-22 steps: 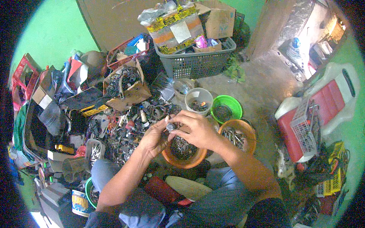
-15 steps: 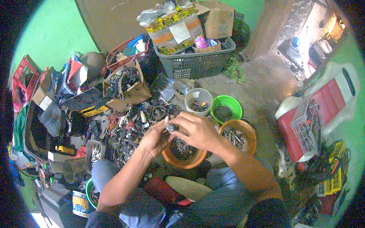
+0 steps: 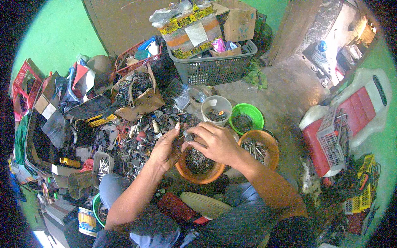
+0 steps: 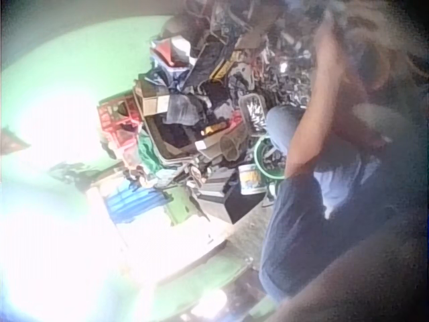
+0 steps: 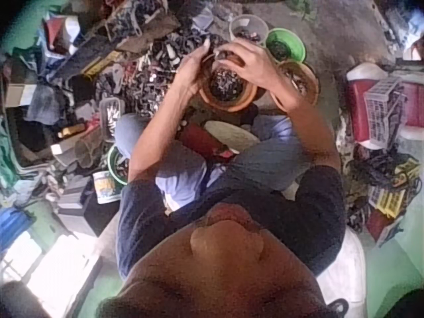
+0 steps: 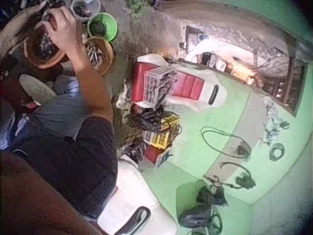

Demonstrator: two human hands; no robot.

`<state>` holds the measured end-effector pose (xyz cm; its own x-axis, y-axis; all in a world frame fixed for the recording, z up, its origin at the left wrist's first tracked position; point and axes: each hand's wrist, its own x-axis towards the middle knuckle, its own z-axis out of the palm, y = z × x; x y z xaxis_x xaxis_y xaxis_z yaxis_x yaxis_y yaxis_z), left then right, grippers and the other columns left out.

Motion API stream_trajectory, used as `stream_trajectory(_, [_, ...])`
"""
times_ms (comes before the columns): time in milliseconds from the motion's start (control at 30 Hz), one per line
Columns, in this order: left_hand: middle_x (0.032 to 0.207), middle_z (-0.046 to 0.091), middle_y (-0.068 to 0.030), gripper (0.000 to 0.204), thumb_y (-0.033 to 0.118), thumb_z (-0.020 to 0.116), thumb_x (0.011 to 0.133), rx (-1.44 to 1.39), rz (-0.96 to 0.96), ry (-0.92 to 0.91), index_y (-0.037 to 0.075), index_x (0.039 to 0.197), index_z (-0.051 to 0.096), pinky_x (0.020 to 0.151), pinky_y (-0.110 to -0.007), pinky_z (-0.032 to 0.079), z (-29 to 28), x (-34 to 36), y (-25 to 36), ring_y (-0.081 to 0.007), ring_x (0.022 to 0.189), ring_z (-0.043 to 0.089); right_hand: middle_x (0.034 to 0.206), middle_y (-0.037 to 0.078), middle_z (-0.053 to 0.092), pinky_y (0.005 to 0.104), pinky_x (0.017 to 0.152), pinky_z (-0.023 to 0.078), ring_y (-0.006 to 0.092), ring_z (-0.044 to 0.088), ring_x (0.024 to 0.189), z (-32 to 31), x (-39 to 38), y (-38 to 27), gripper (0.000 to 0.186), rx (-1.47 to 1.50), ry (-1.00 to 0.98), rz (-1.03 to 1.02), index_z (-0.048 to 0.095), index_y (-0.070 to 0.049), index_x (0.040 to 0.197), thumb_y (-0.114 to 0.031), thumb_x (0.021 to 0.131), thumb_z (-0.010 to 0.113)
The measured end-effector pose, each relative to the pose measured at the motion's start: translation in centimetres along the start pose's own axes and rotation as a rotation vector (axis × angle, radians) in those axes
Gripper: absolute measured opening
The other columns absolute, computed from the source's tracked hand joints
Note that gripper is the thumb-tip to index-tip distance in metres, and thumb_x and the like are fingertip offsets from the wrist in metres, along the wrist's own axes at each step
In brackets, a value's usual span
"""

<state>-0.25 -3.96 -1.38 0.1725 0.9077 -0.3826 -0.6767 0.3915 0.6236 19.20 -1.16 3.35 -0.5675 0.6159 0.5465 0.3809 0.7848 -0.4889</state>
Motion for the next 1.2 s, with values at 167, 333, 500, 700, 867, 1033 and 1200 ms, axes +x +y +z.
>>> stream_trajectory(167, [0.108,0.065,-0.0049,0.028,0.029,0.058,0.101,-0.028,0.021,-0.008,0.006,0.117,0.062,0.070,-0.024,0.060,0.4,-0.4,-0.2,-0.0151,0.095,0.064,0.092,0.009,0.064,0.0387,0.069,0.056,0.0279,0.068,0.081,0.1,-0.2,0.1,0.029,0.002,0.010,0.011,0.068,-0.008,0.103,-0.029,0.085,0.075])
stream_trajectory(333, [0.110,0.064,-0.0084,0.028,0.026,0.058,0.101,-0.063,-0.002,-0.037,0.004,0.118,0.061,0.076,-0.027,0.062,0.5,-0.4,0.4,-0.0171,0.097,0.065,0.093,0.009,0.064,0.0376,0.069,0.056,0.0276,0.068,0.081,0.2,-0.2,-0.2,0.027,0.106,0.026,0.095,0.068,-0.007,0.104,-0.024,0.084,0.076])
stream_trajectory(500, [0.111,0.064,-0.0098,0.027,0.024,0.058,0.101,-0.087,0.025,-0.066,0.005,0.119,0.061,0.081,-0.030,0.062,0.8,-0.7,0.9,-0.0184,0.099,0.065,0.093,0.010,0.064,0.0365,0.069,0.055,0.0277,0.068,0.082,0.2,-0.3,0.1,0.027,0.164,0.002,0.207,0.068,-0.007,0.105,-0.022,0.084,0.076])
stream_trajectory(700, [0.095,0.067,-0.0059,0.022,0.026,0.064,0.098,-0.039,0.053,0.084,0.006,0.107,0.064,0.061,-0.023,0.055,1.7,-1.0,-0.3,-0.0121,0.078,0.065,0.091,0.010,0.062,0.0377,0.068,0.055,0.0292,0.066,0.080,0.7,-0.6,0.0,0.028,0.026,0.014,0.036,0.067,-0.007,0.107,-0.021,0.084,0.076])
stream_trajectory(867, [0.094,0.067,-0.0047,0.024,0.028,0.063,0.098,-0.010,0.074,0.059,0.006,0.106,0.065,0.061,-0.023,0.054,1.4,-0.9,-0.8,-0.0114,0.079,0.063,0.092,0.012,0.060,0.0412,0.069,0.054,0.0324,0.065,0.081,1.0,-0.8,-0.7,0.029,0.041,0.008,0.005,0.065,-0.002,0.106,-0.019,0.085,0.074])
stream_trajectory(1033, [0.095,0.067,-0.0055,0.024,0.027,0.062,0.099,0.030,0.064,0.047,0.004,0.105,0.066,0.061,-0.025,0.054,0.5,-0.5,-1.2,-0.0130,0.080,0.063,0.095,0.014,0.059,0.0420,0.074,0.054,0.0341,0.064,0.086,1.0,-0.5,-1.5,0.029,0.023,-0.025,-0.088,0.063,-0.001,0.107,-0.015,0.084,0.074])
stream_trajectory(1200, [0.094,0.067,-0.0056,0.024,0.025,0.061,0.100,0.048,0.009,0.034,0.002,0.105,0.066,0.064,-0.029,0.058,0.7,-0.5,-0.5,-0.0145,0.080,0.064,0.098,0.015,0.060,0.0415,0.077,0.054,0.0339,0.064,0.088,0.5,-0.3,-1.3,0.031,0.022,-0.066,-0.100,0.062,-0.001,0.109,-0.014,0.084,0.074])
